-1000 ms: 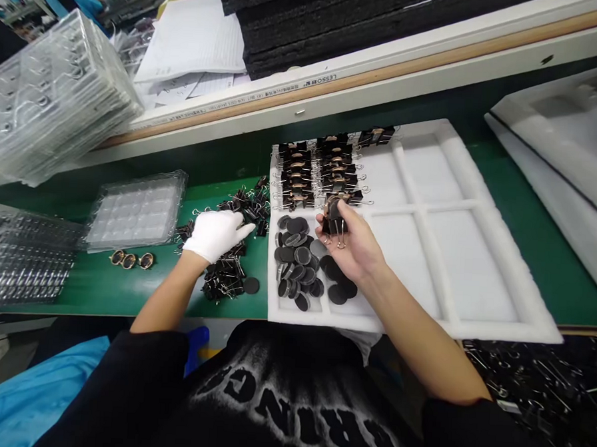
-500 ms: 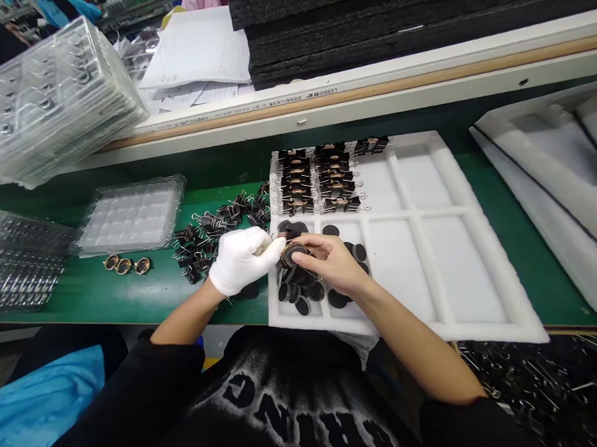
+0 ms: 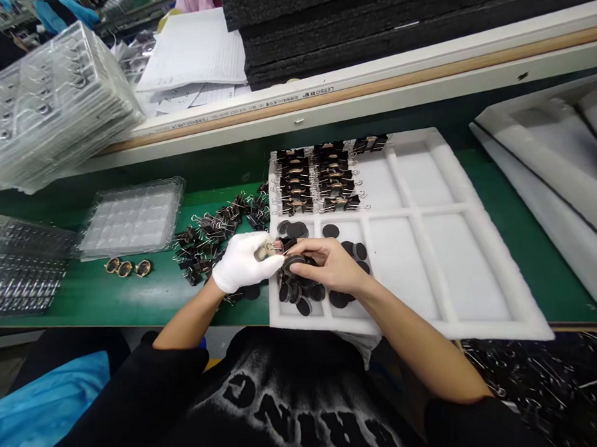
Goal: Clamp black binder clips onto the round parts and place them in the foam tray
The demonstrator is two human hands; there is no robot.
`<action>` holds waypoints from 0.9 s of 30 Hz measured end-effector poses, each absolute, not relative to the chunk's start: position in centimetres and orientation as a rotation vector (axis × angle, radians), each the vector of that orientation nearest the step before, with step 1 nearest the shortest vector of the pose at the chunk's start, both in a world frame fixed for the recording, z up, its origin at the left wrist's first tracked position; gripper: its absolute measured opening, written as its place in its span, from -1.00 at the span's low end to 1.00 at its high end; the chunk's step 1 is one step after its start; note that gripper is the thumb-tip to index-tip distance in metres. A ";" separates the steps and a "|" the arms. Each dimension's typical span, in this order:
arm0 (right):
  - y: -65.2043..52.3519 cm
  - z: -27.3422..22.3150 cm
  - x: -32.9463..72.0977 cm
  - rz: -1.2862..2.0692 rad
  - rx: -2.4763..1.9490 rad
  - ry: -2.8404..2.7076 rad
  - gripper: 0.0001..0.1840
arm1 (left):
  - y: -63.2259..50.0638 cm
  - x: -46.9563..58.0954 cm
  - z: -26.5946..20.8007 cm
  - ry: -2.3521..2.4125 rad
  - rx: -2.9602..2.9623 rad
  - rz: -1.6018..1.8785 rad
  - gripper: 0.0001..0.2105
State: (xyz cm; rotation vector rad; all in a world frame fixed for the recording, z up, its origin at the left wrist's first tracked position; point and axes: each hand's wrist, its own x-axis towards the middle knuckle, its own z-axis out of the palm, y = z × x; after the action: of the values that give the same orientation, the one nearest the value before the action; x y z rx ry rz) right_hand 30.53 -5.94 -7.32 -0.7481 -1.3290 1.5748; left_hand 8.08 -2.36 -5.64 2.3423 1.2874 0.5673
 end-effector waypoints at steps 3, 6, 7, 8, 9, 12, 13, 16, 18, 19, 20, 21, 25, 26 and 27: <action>-5.9 -7.4 30.5 1.588 -0.735 -1.319 -0.77 | -2.3 8.3 -5.4 1.313 2.332 0.567 -0.68; -5.6 -7.4 31.0 1.502 -0.797 -1.292 -0.76 | -2.0 8.2 -4.6 1.339 2.316 0.514 -0.73; -5.4 -7.4 31.4 1.464 -0.838 -1.292 -0.76 | -1.8 8.1 -4.3 1.337 2.311 0.485 -0.74; -5.2 -7.3 31.7 1.431 -0.883 -1.301 -0.77 | -1.6 7.9 -3.9 1.329 2.309 0.454 -0.74; -5.1 -7.2 32.2 1.408 -0.929 -1.320 -0.78 | -1.4 7.6 -3.5 1.315 2.308 0.424 -0.74; -4.7 -6.8 33.3 1.381 -1.020 -1.428 -0.84 | -1.0 6.8 -2.5 1.236 2.323 0.333 -0.71; -4.6 -6.8 33.6 1.372 -1.027 -1.468 -0.87 | -0.9 6.7 -2.3 1.196 2.345 0.304 -0.70; -4.6 -6.8 33.9 1.346 -0.995 -1.572 -0.90 | -0.6 6.5 -1.9 1.053 2.466 0.213 -0.69; -4.6 -7.0 34.0 1.351 -0.978 -1.590 -0.90 | -0.5 6.7 -1.8 0.970 2.548 0.168 -0.68; -4.6 -7.1 34.0 1.354 -0.979 -1.590 -0.89 | -0.4 6.8 -1.8 0.941 2.575 0.154 -0.67; -4.6 -7.2 34.1 1.355 -0.979 -1.593 -0.88 | -0.4 6.9 -1.8 0.921 2.597 0.150 -0.66; -4.6 -7.2 34.2 1.355 -0.976 -1.604 -0.87 | -0.4 7.1 -1.7 0.910 2.615 0.151 -0.65; -4.6 -7.1 34.5 1.321 -0.964 -1.663 -0.87 | -0.5 7.5 -1.4 0.896 2.652 0.155 -0.65; -4.6 -7.0 34.5 1.323 -0.960 -1.662 -0.87 | -0.5 7.6 -1.3 0.895 2.653 0.148 -0.64; -4.6 -6.9 34.5 1.329 -0.958 -1.654 -0.87 | -0.5 7.6 -1.3 0.895 2.654 0.141 -0.64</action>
State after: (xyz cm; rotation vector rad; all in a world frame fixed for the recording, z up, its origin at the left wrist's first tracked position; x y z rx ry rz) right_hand 34.53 -4.56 -6.95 -0.9578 -1.6540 1.3295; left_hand 7.62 -0.47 -1.27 2.6537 0.8951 0.1408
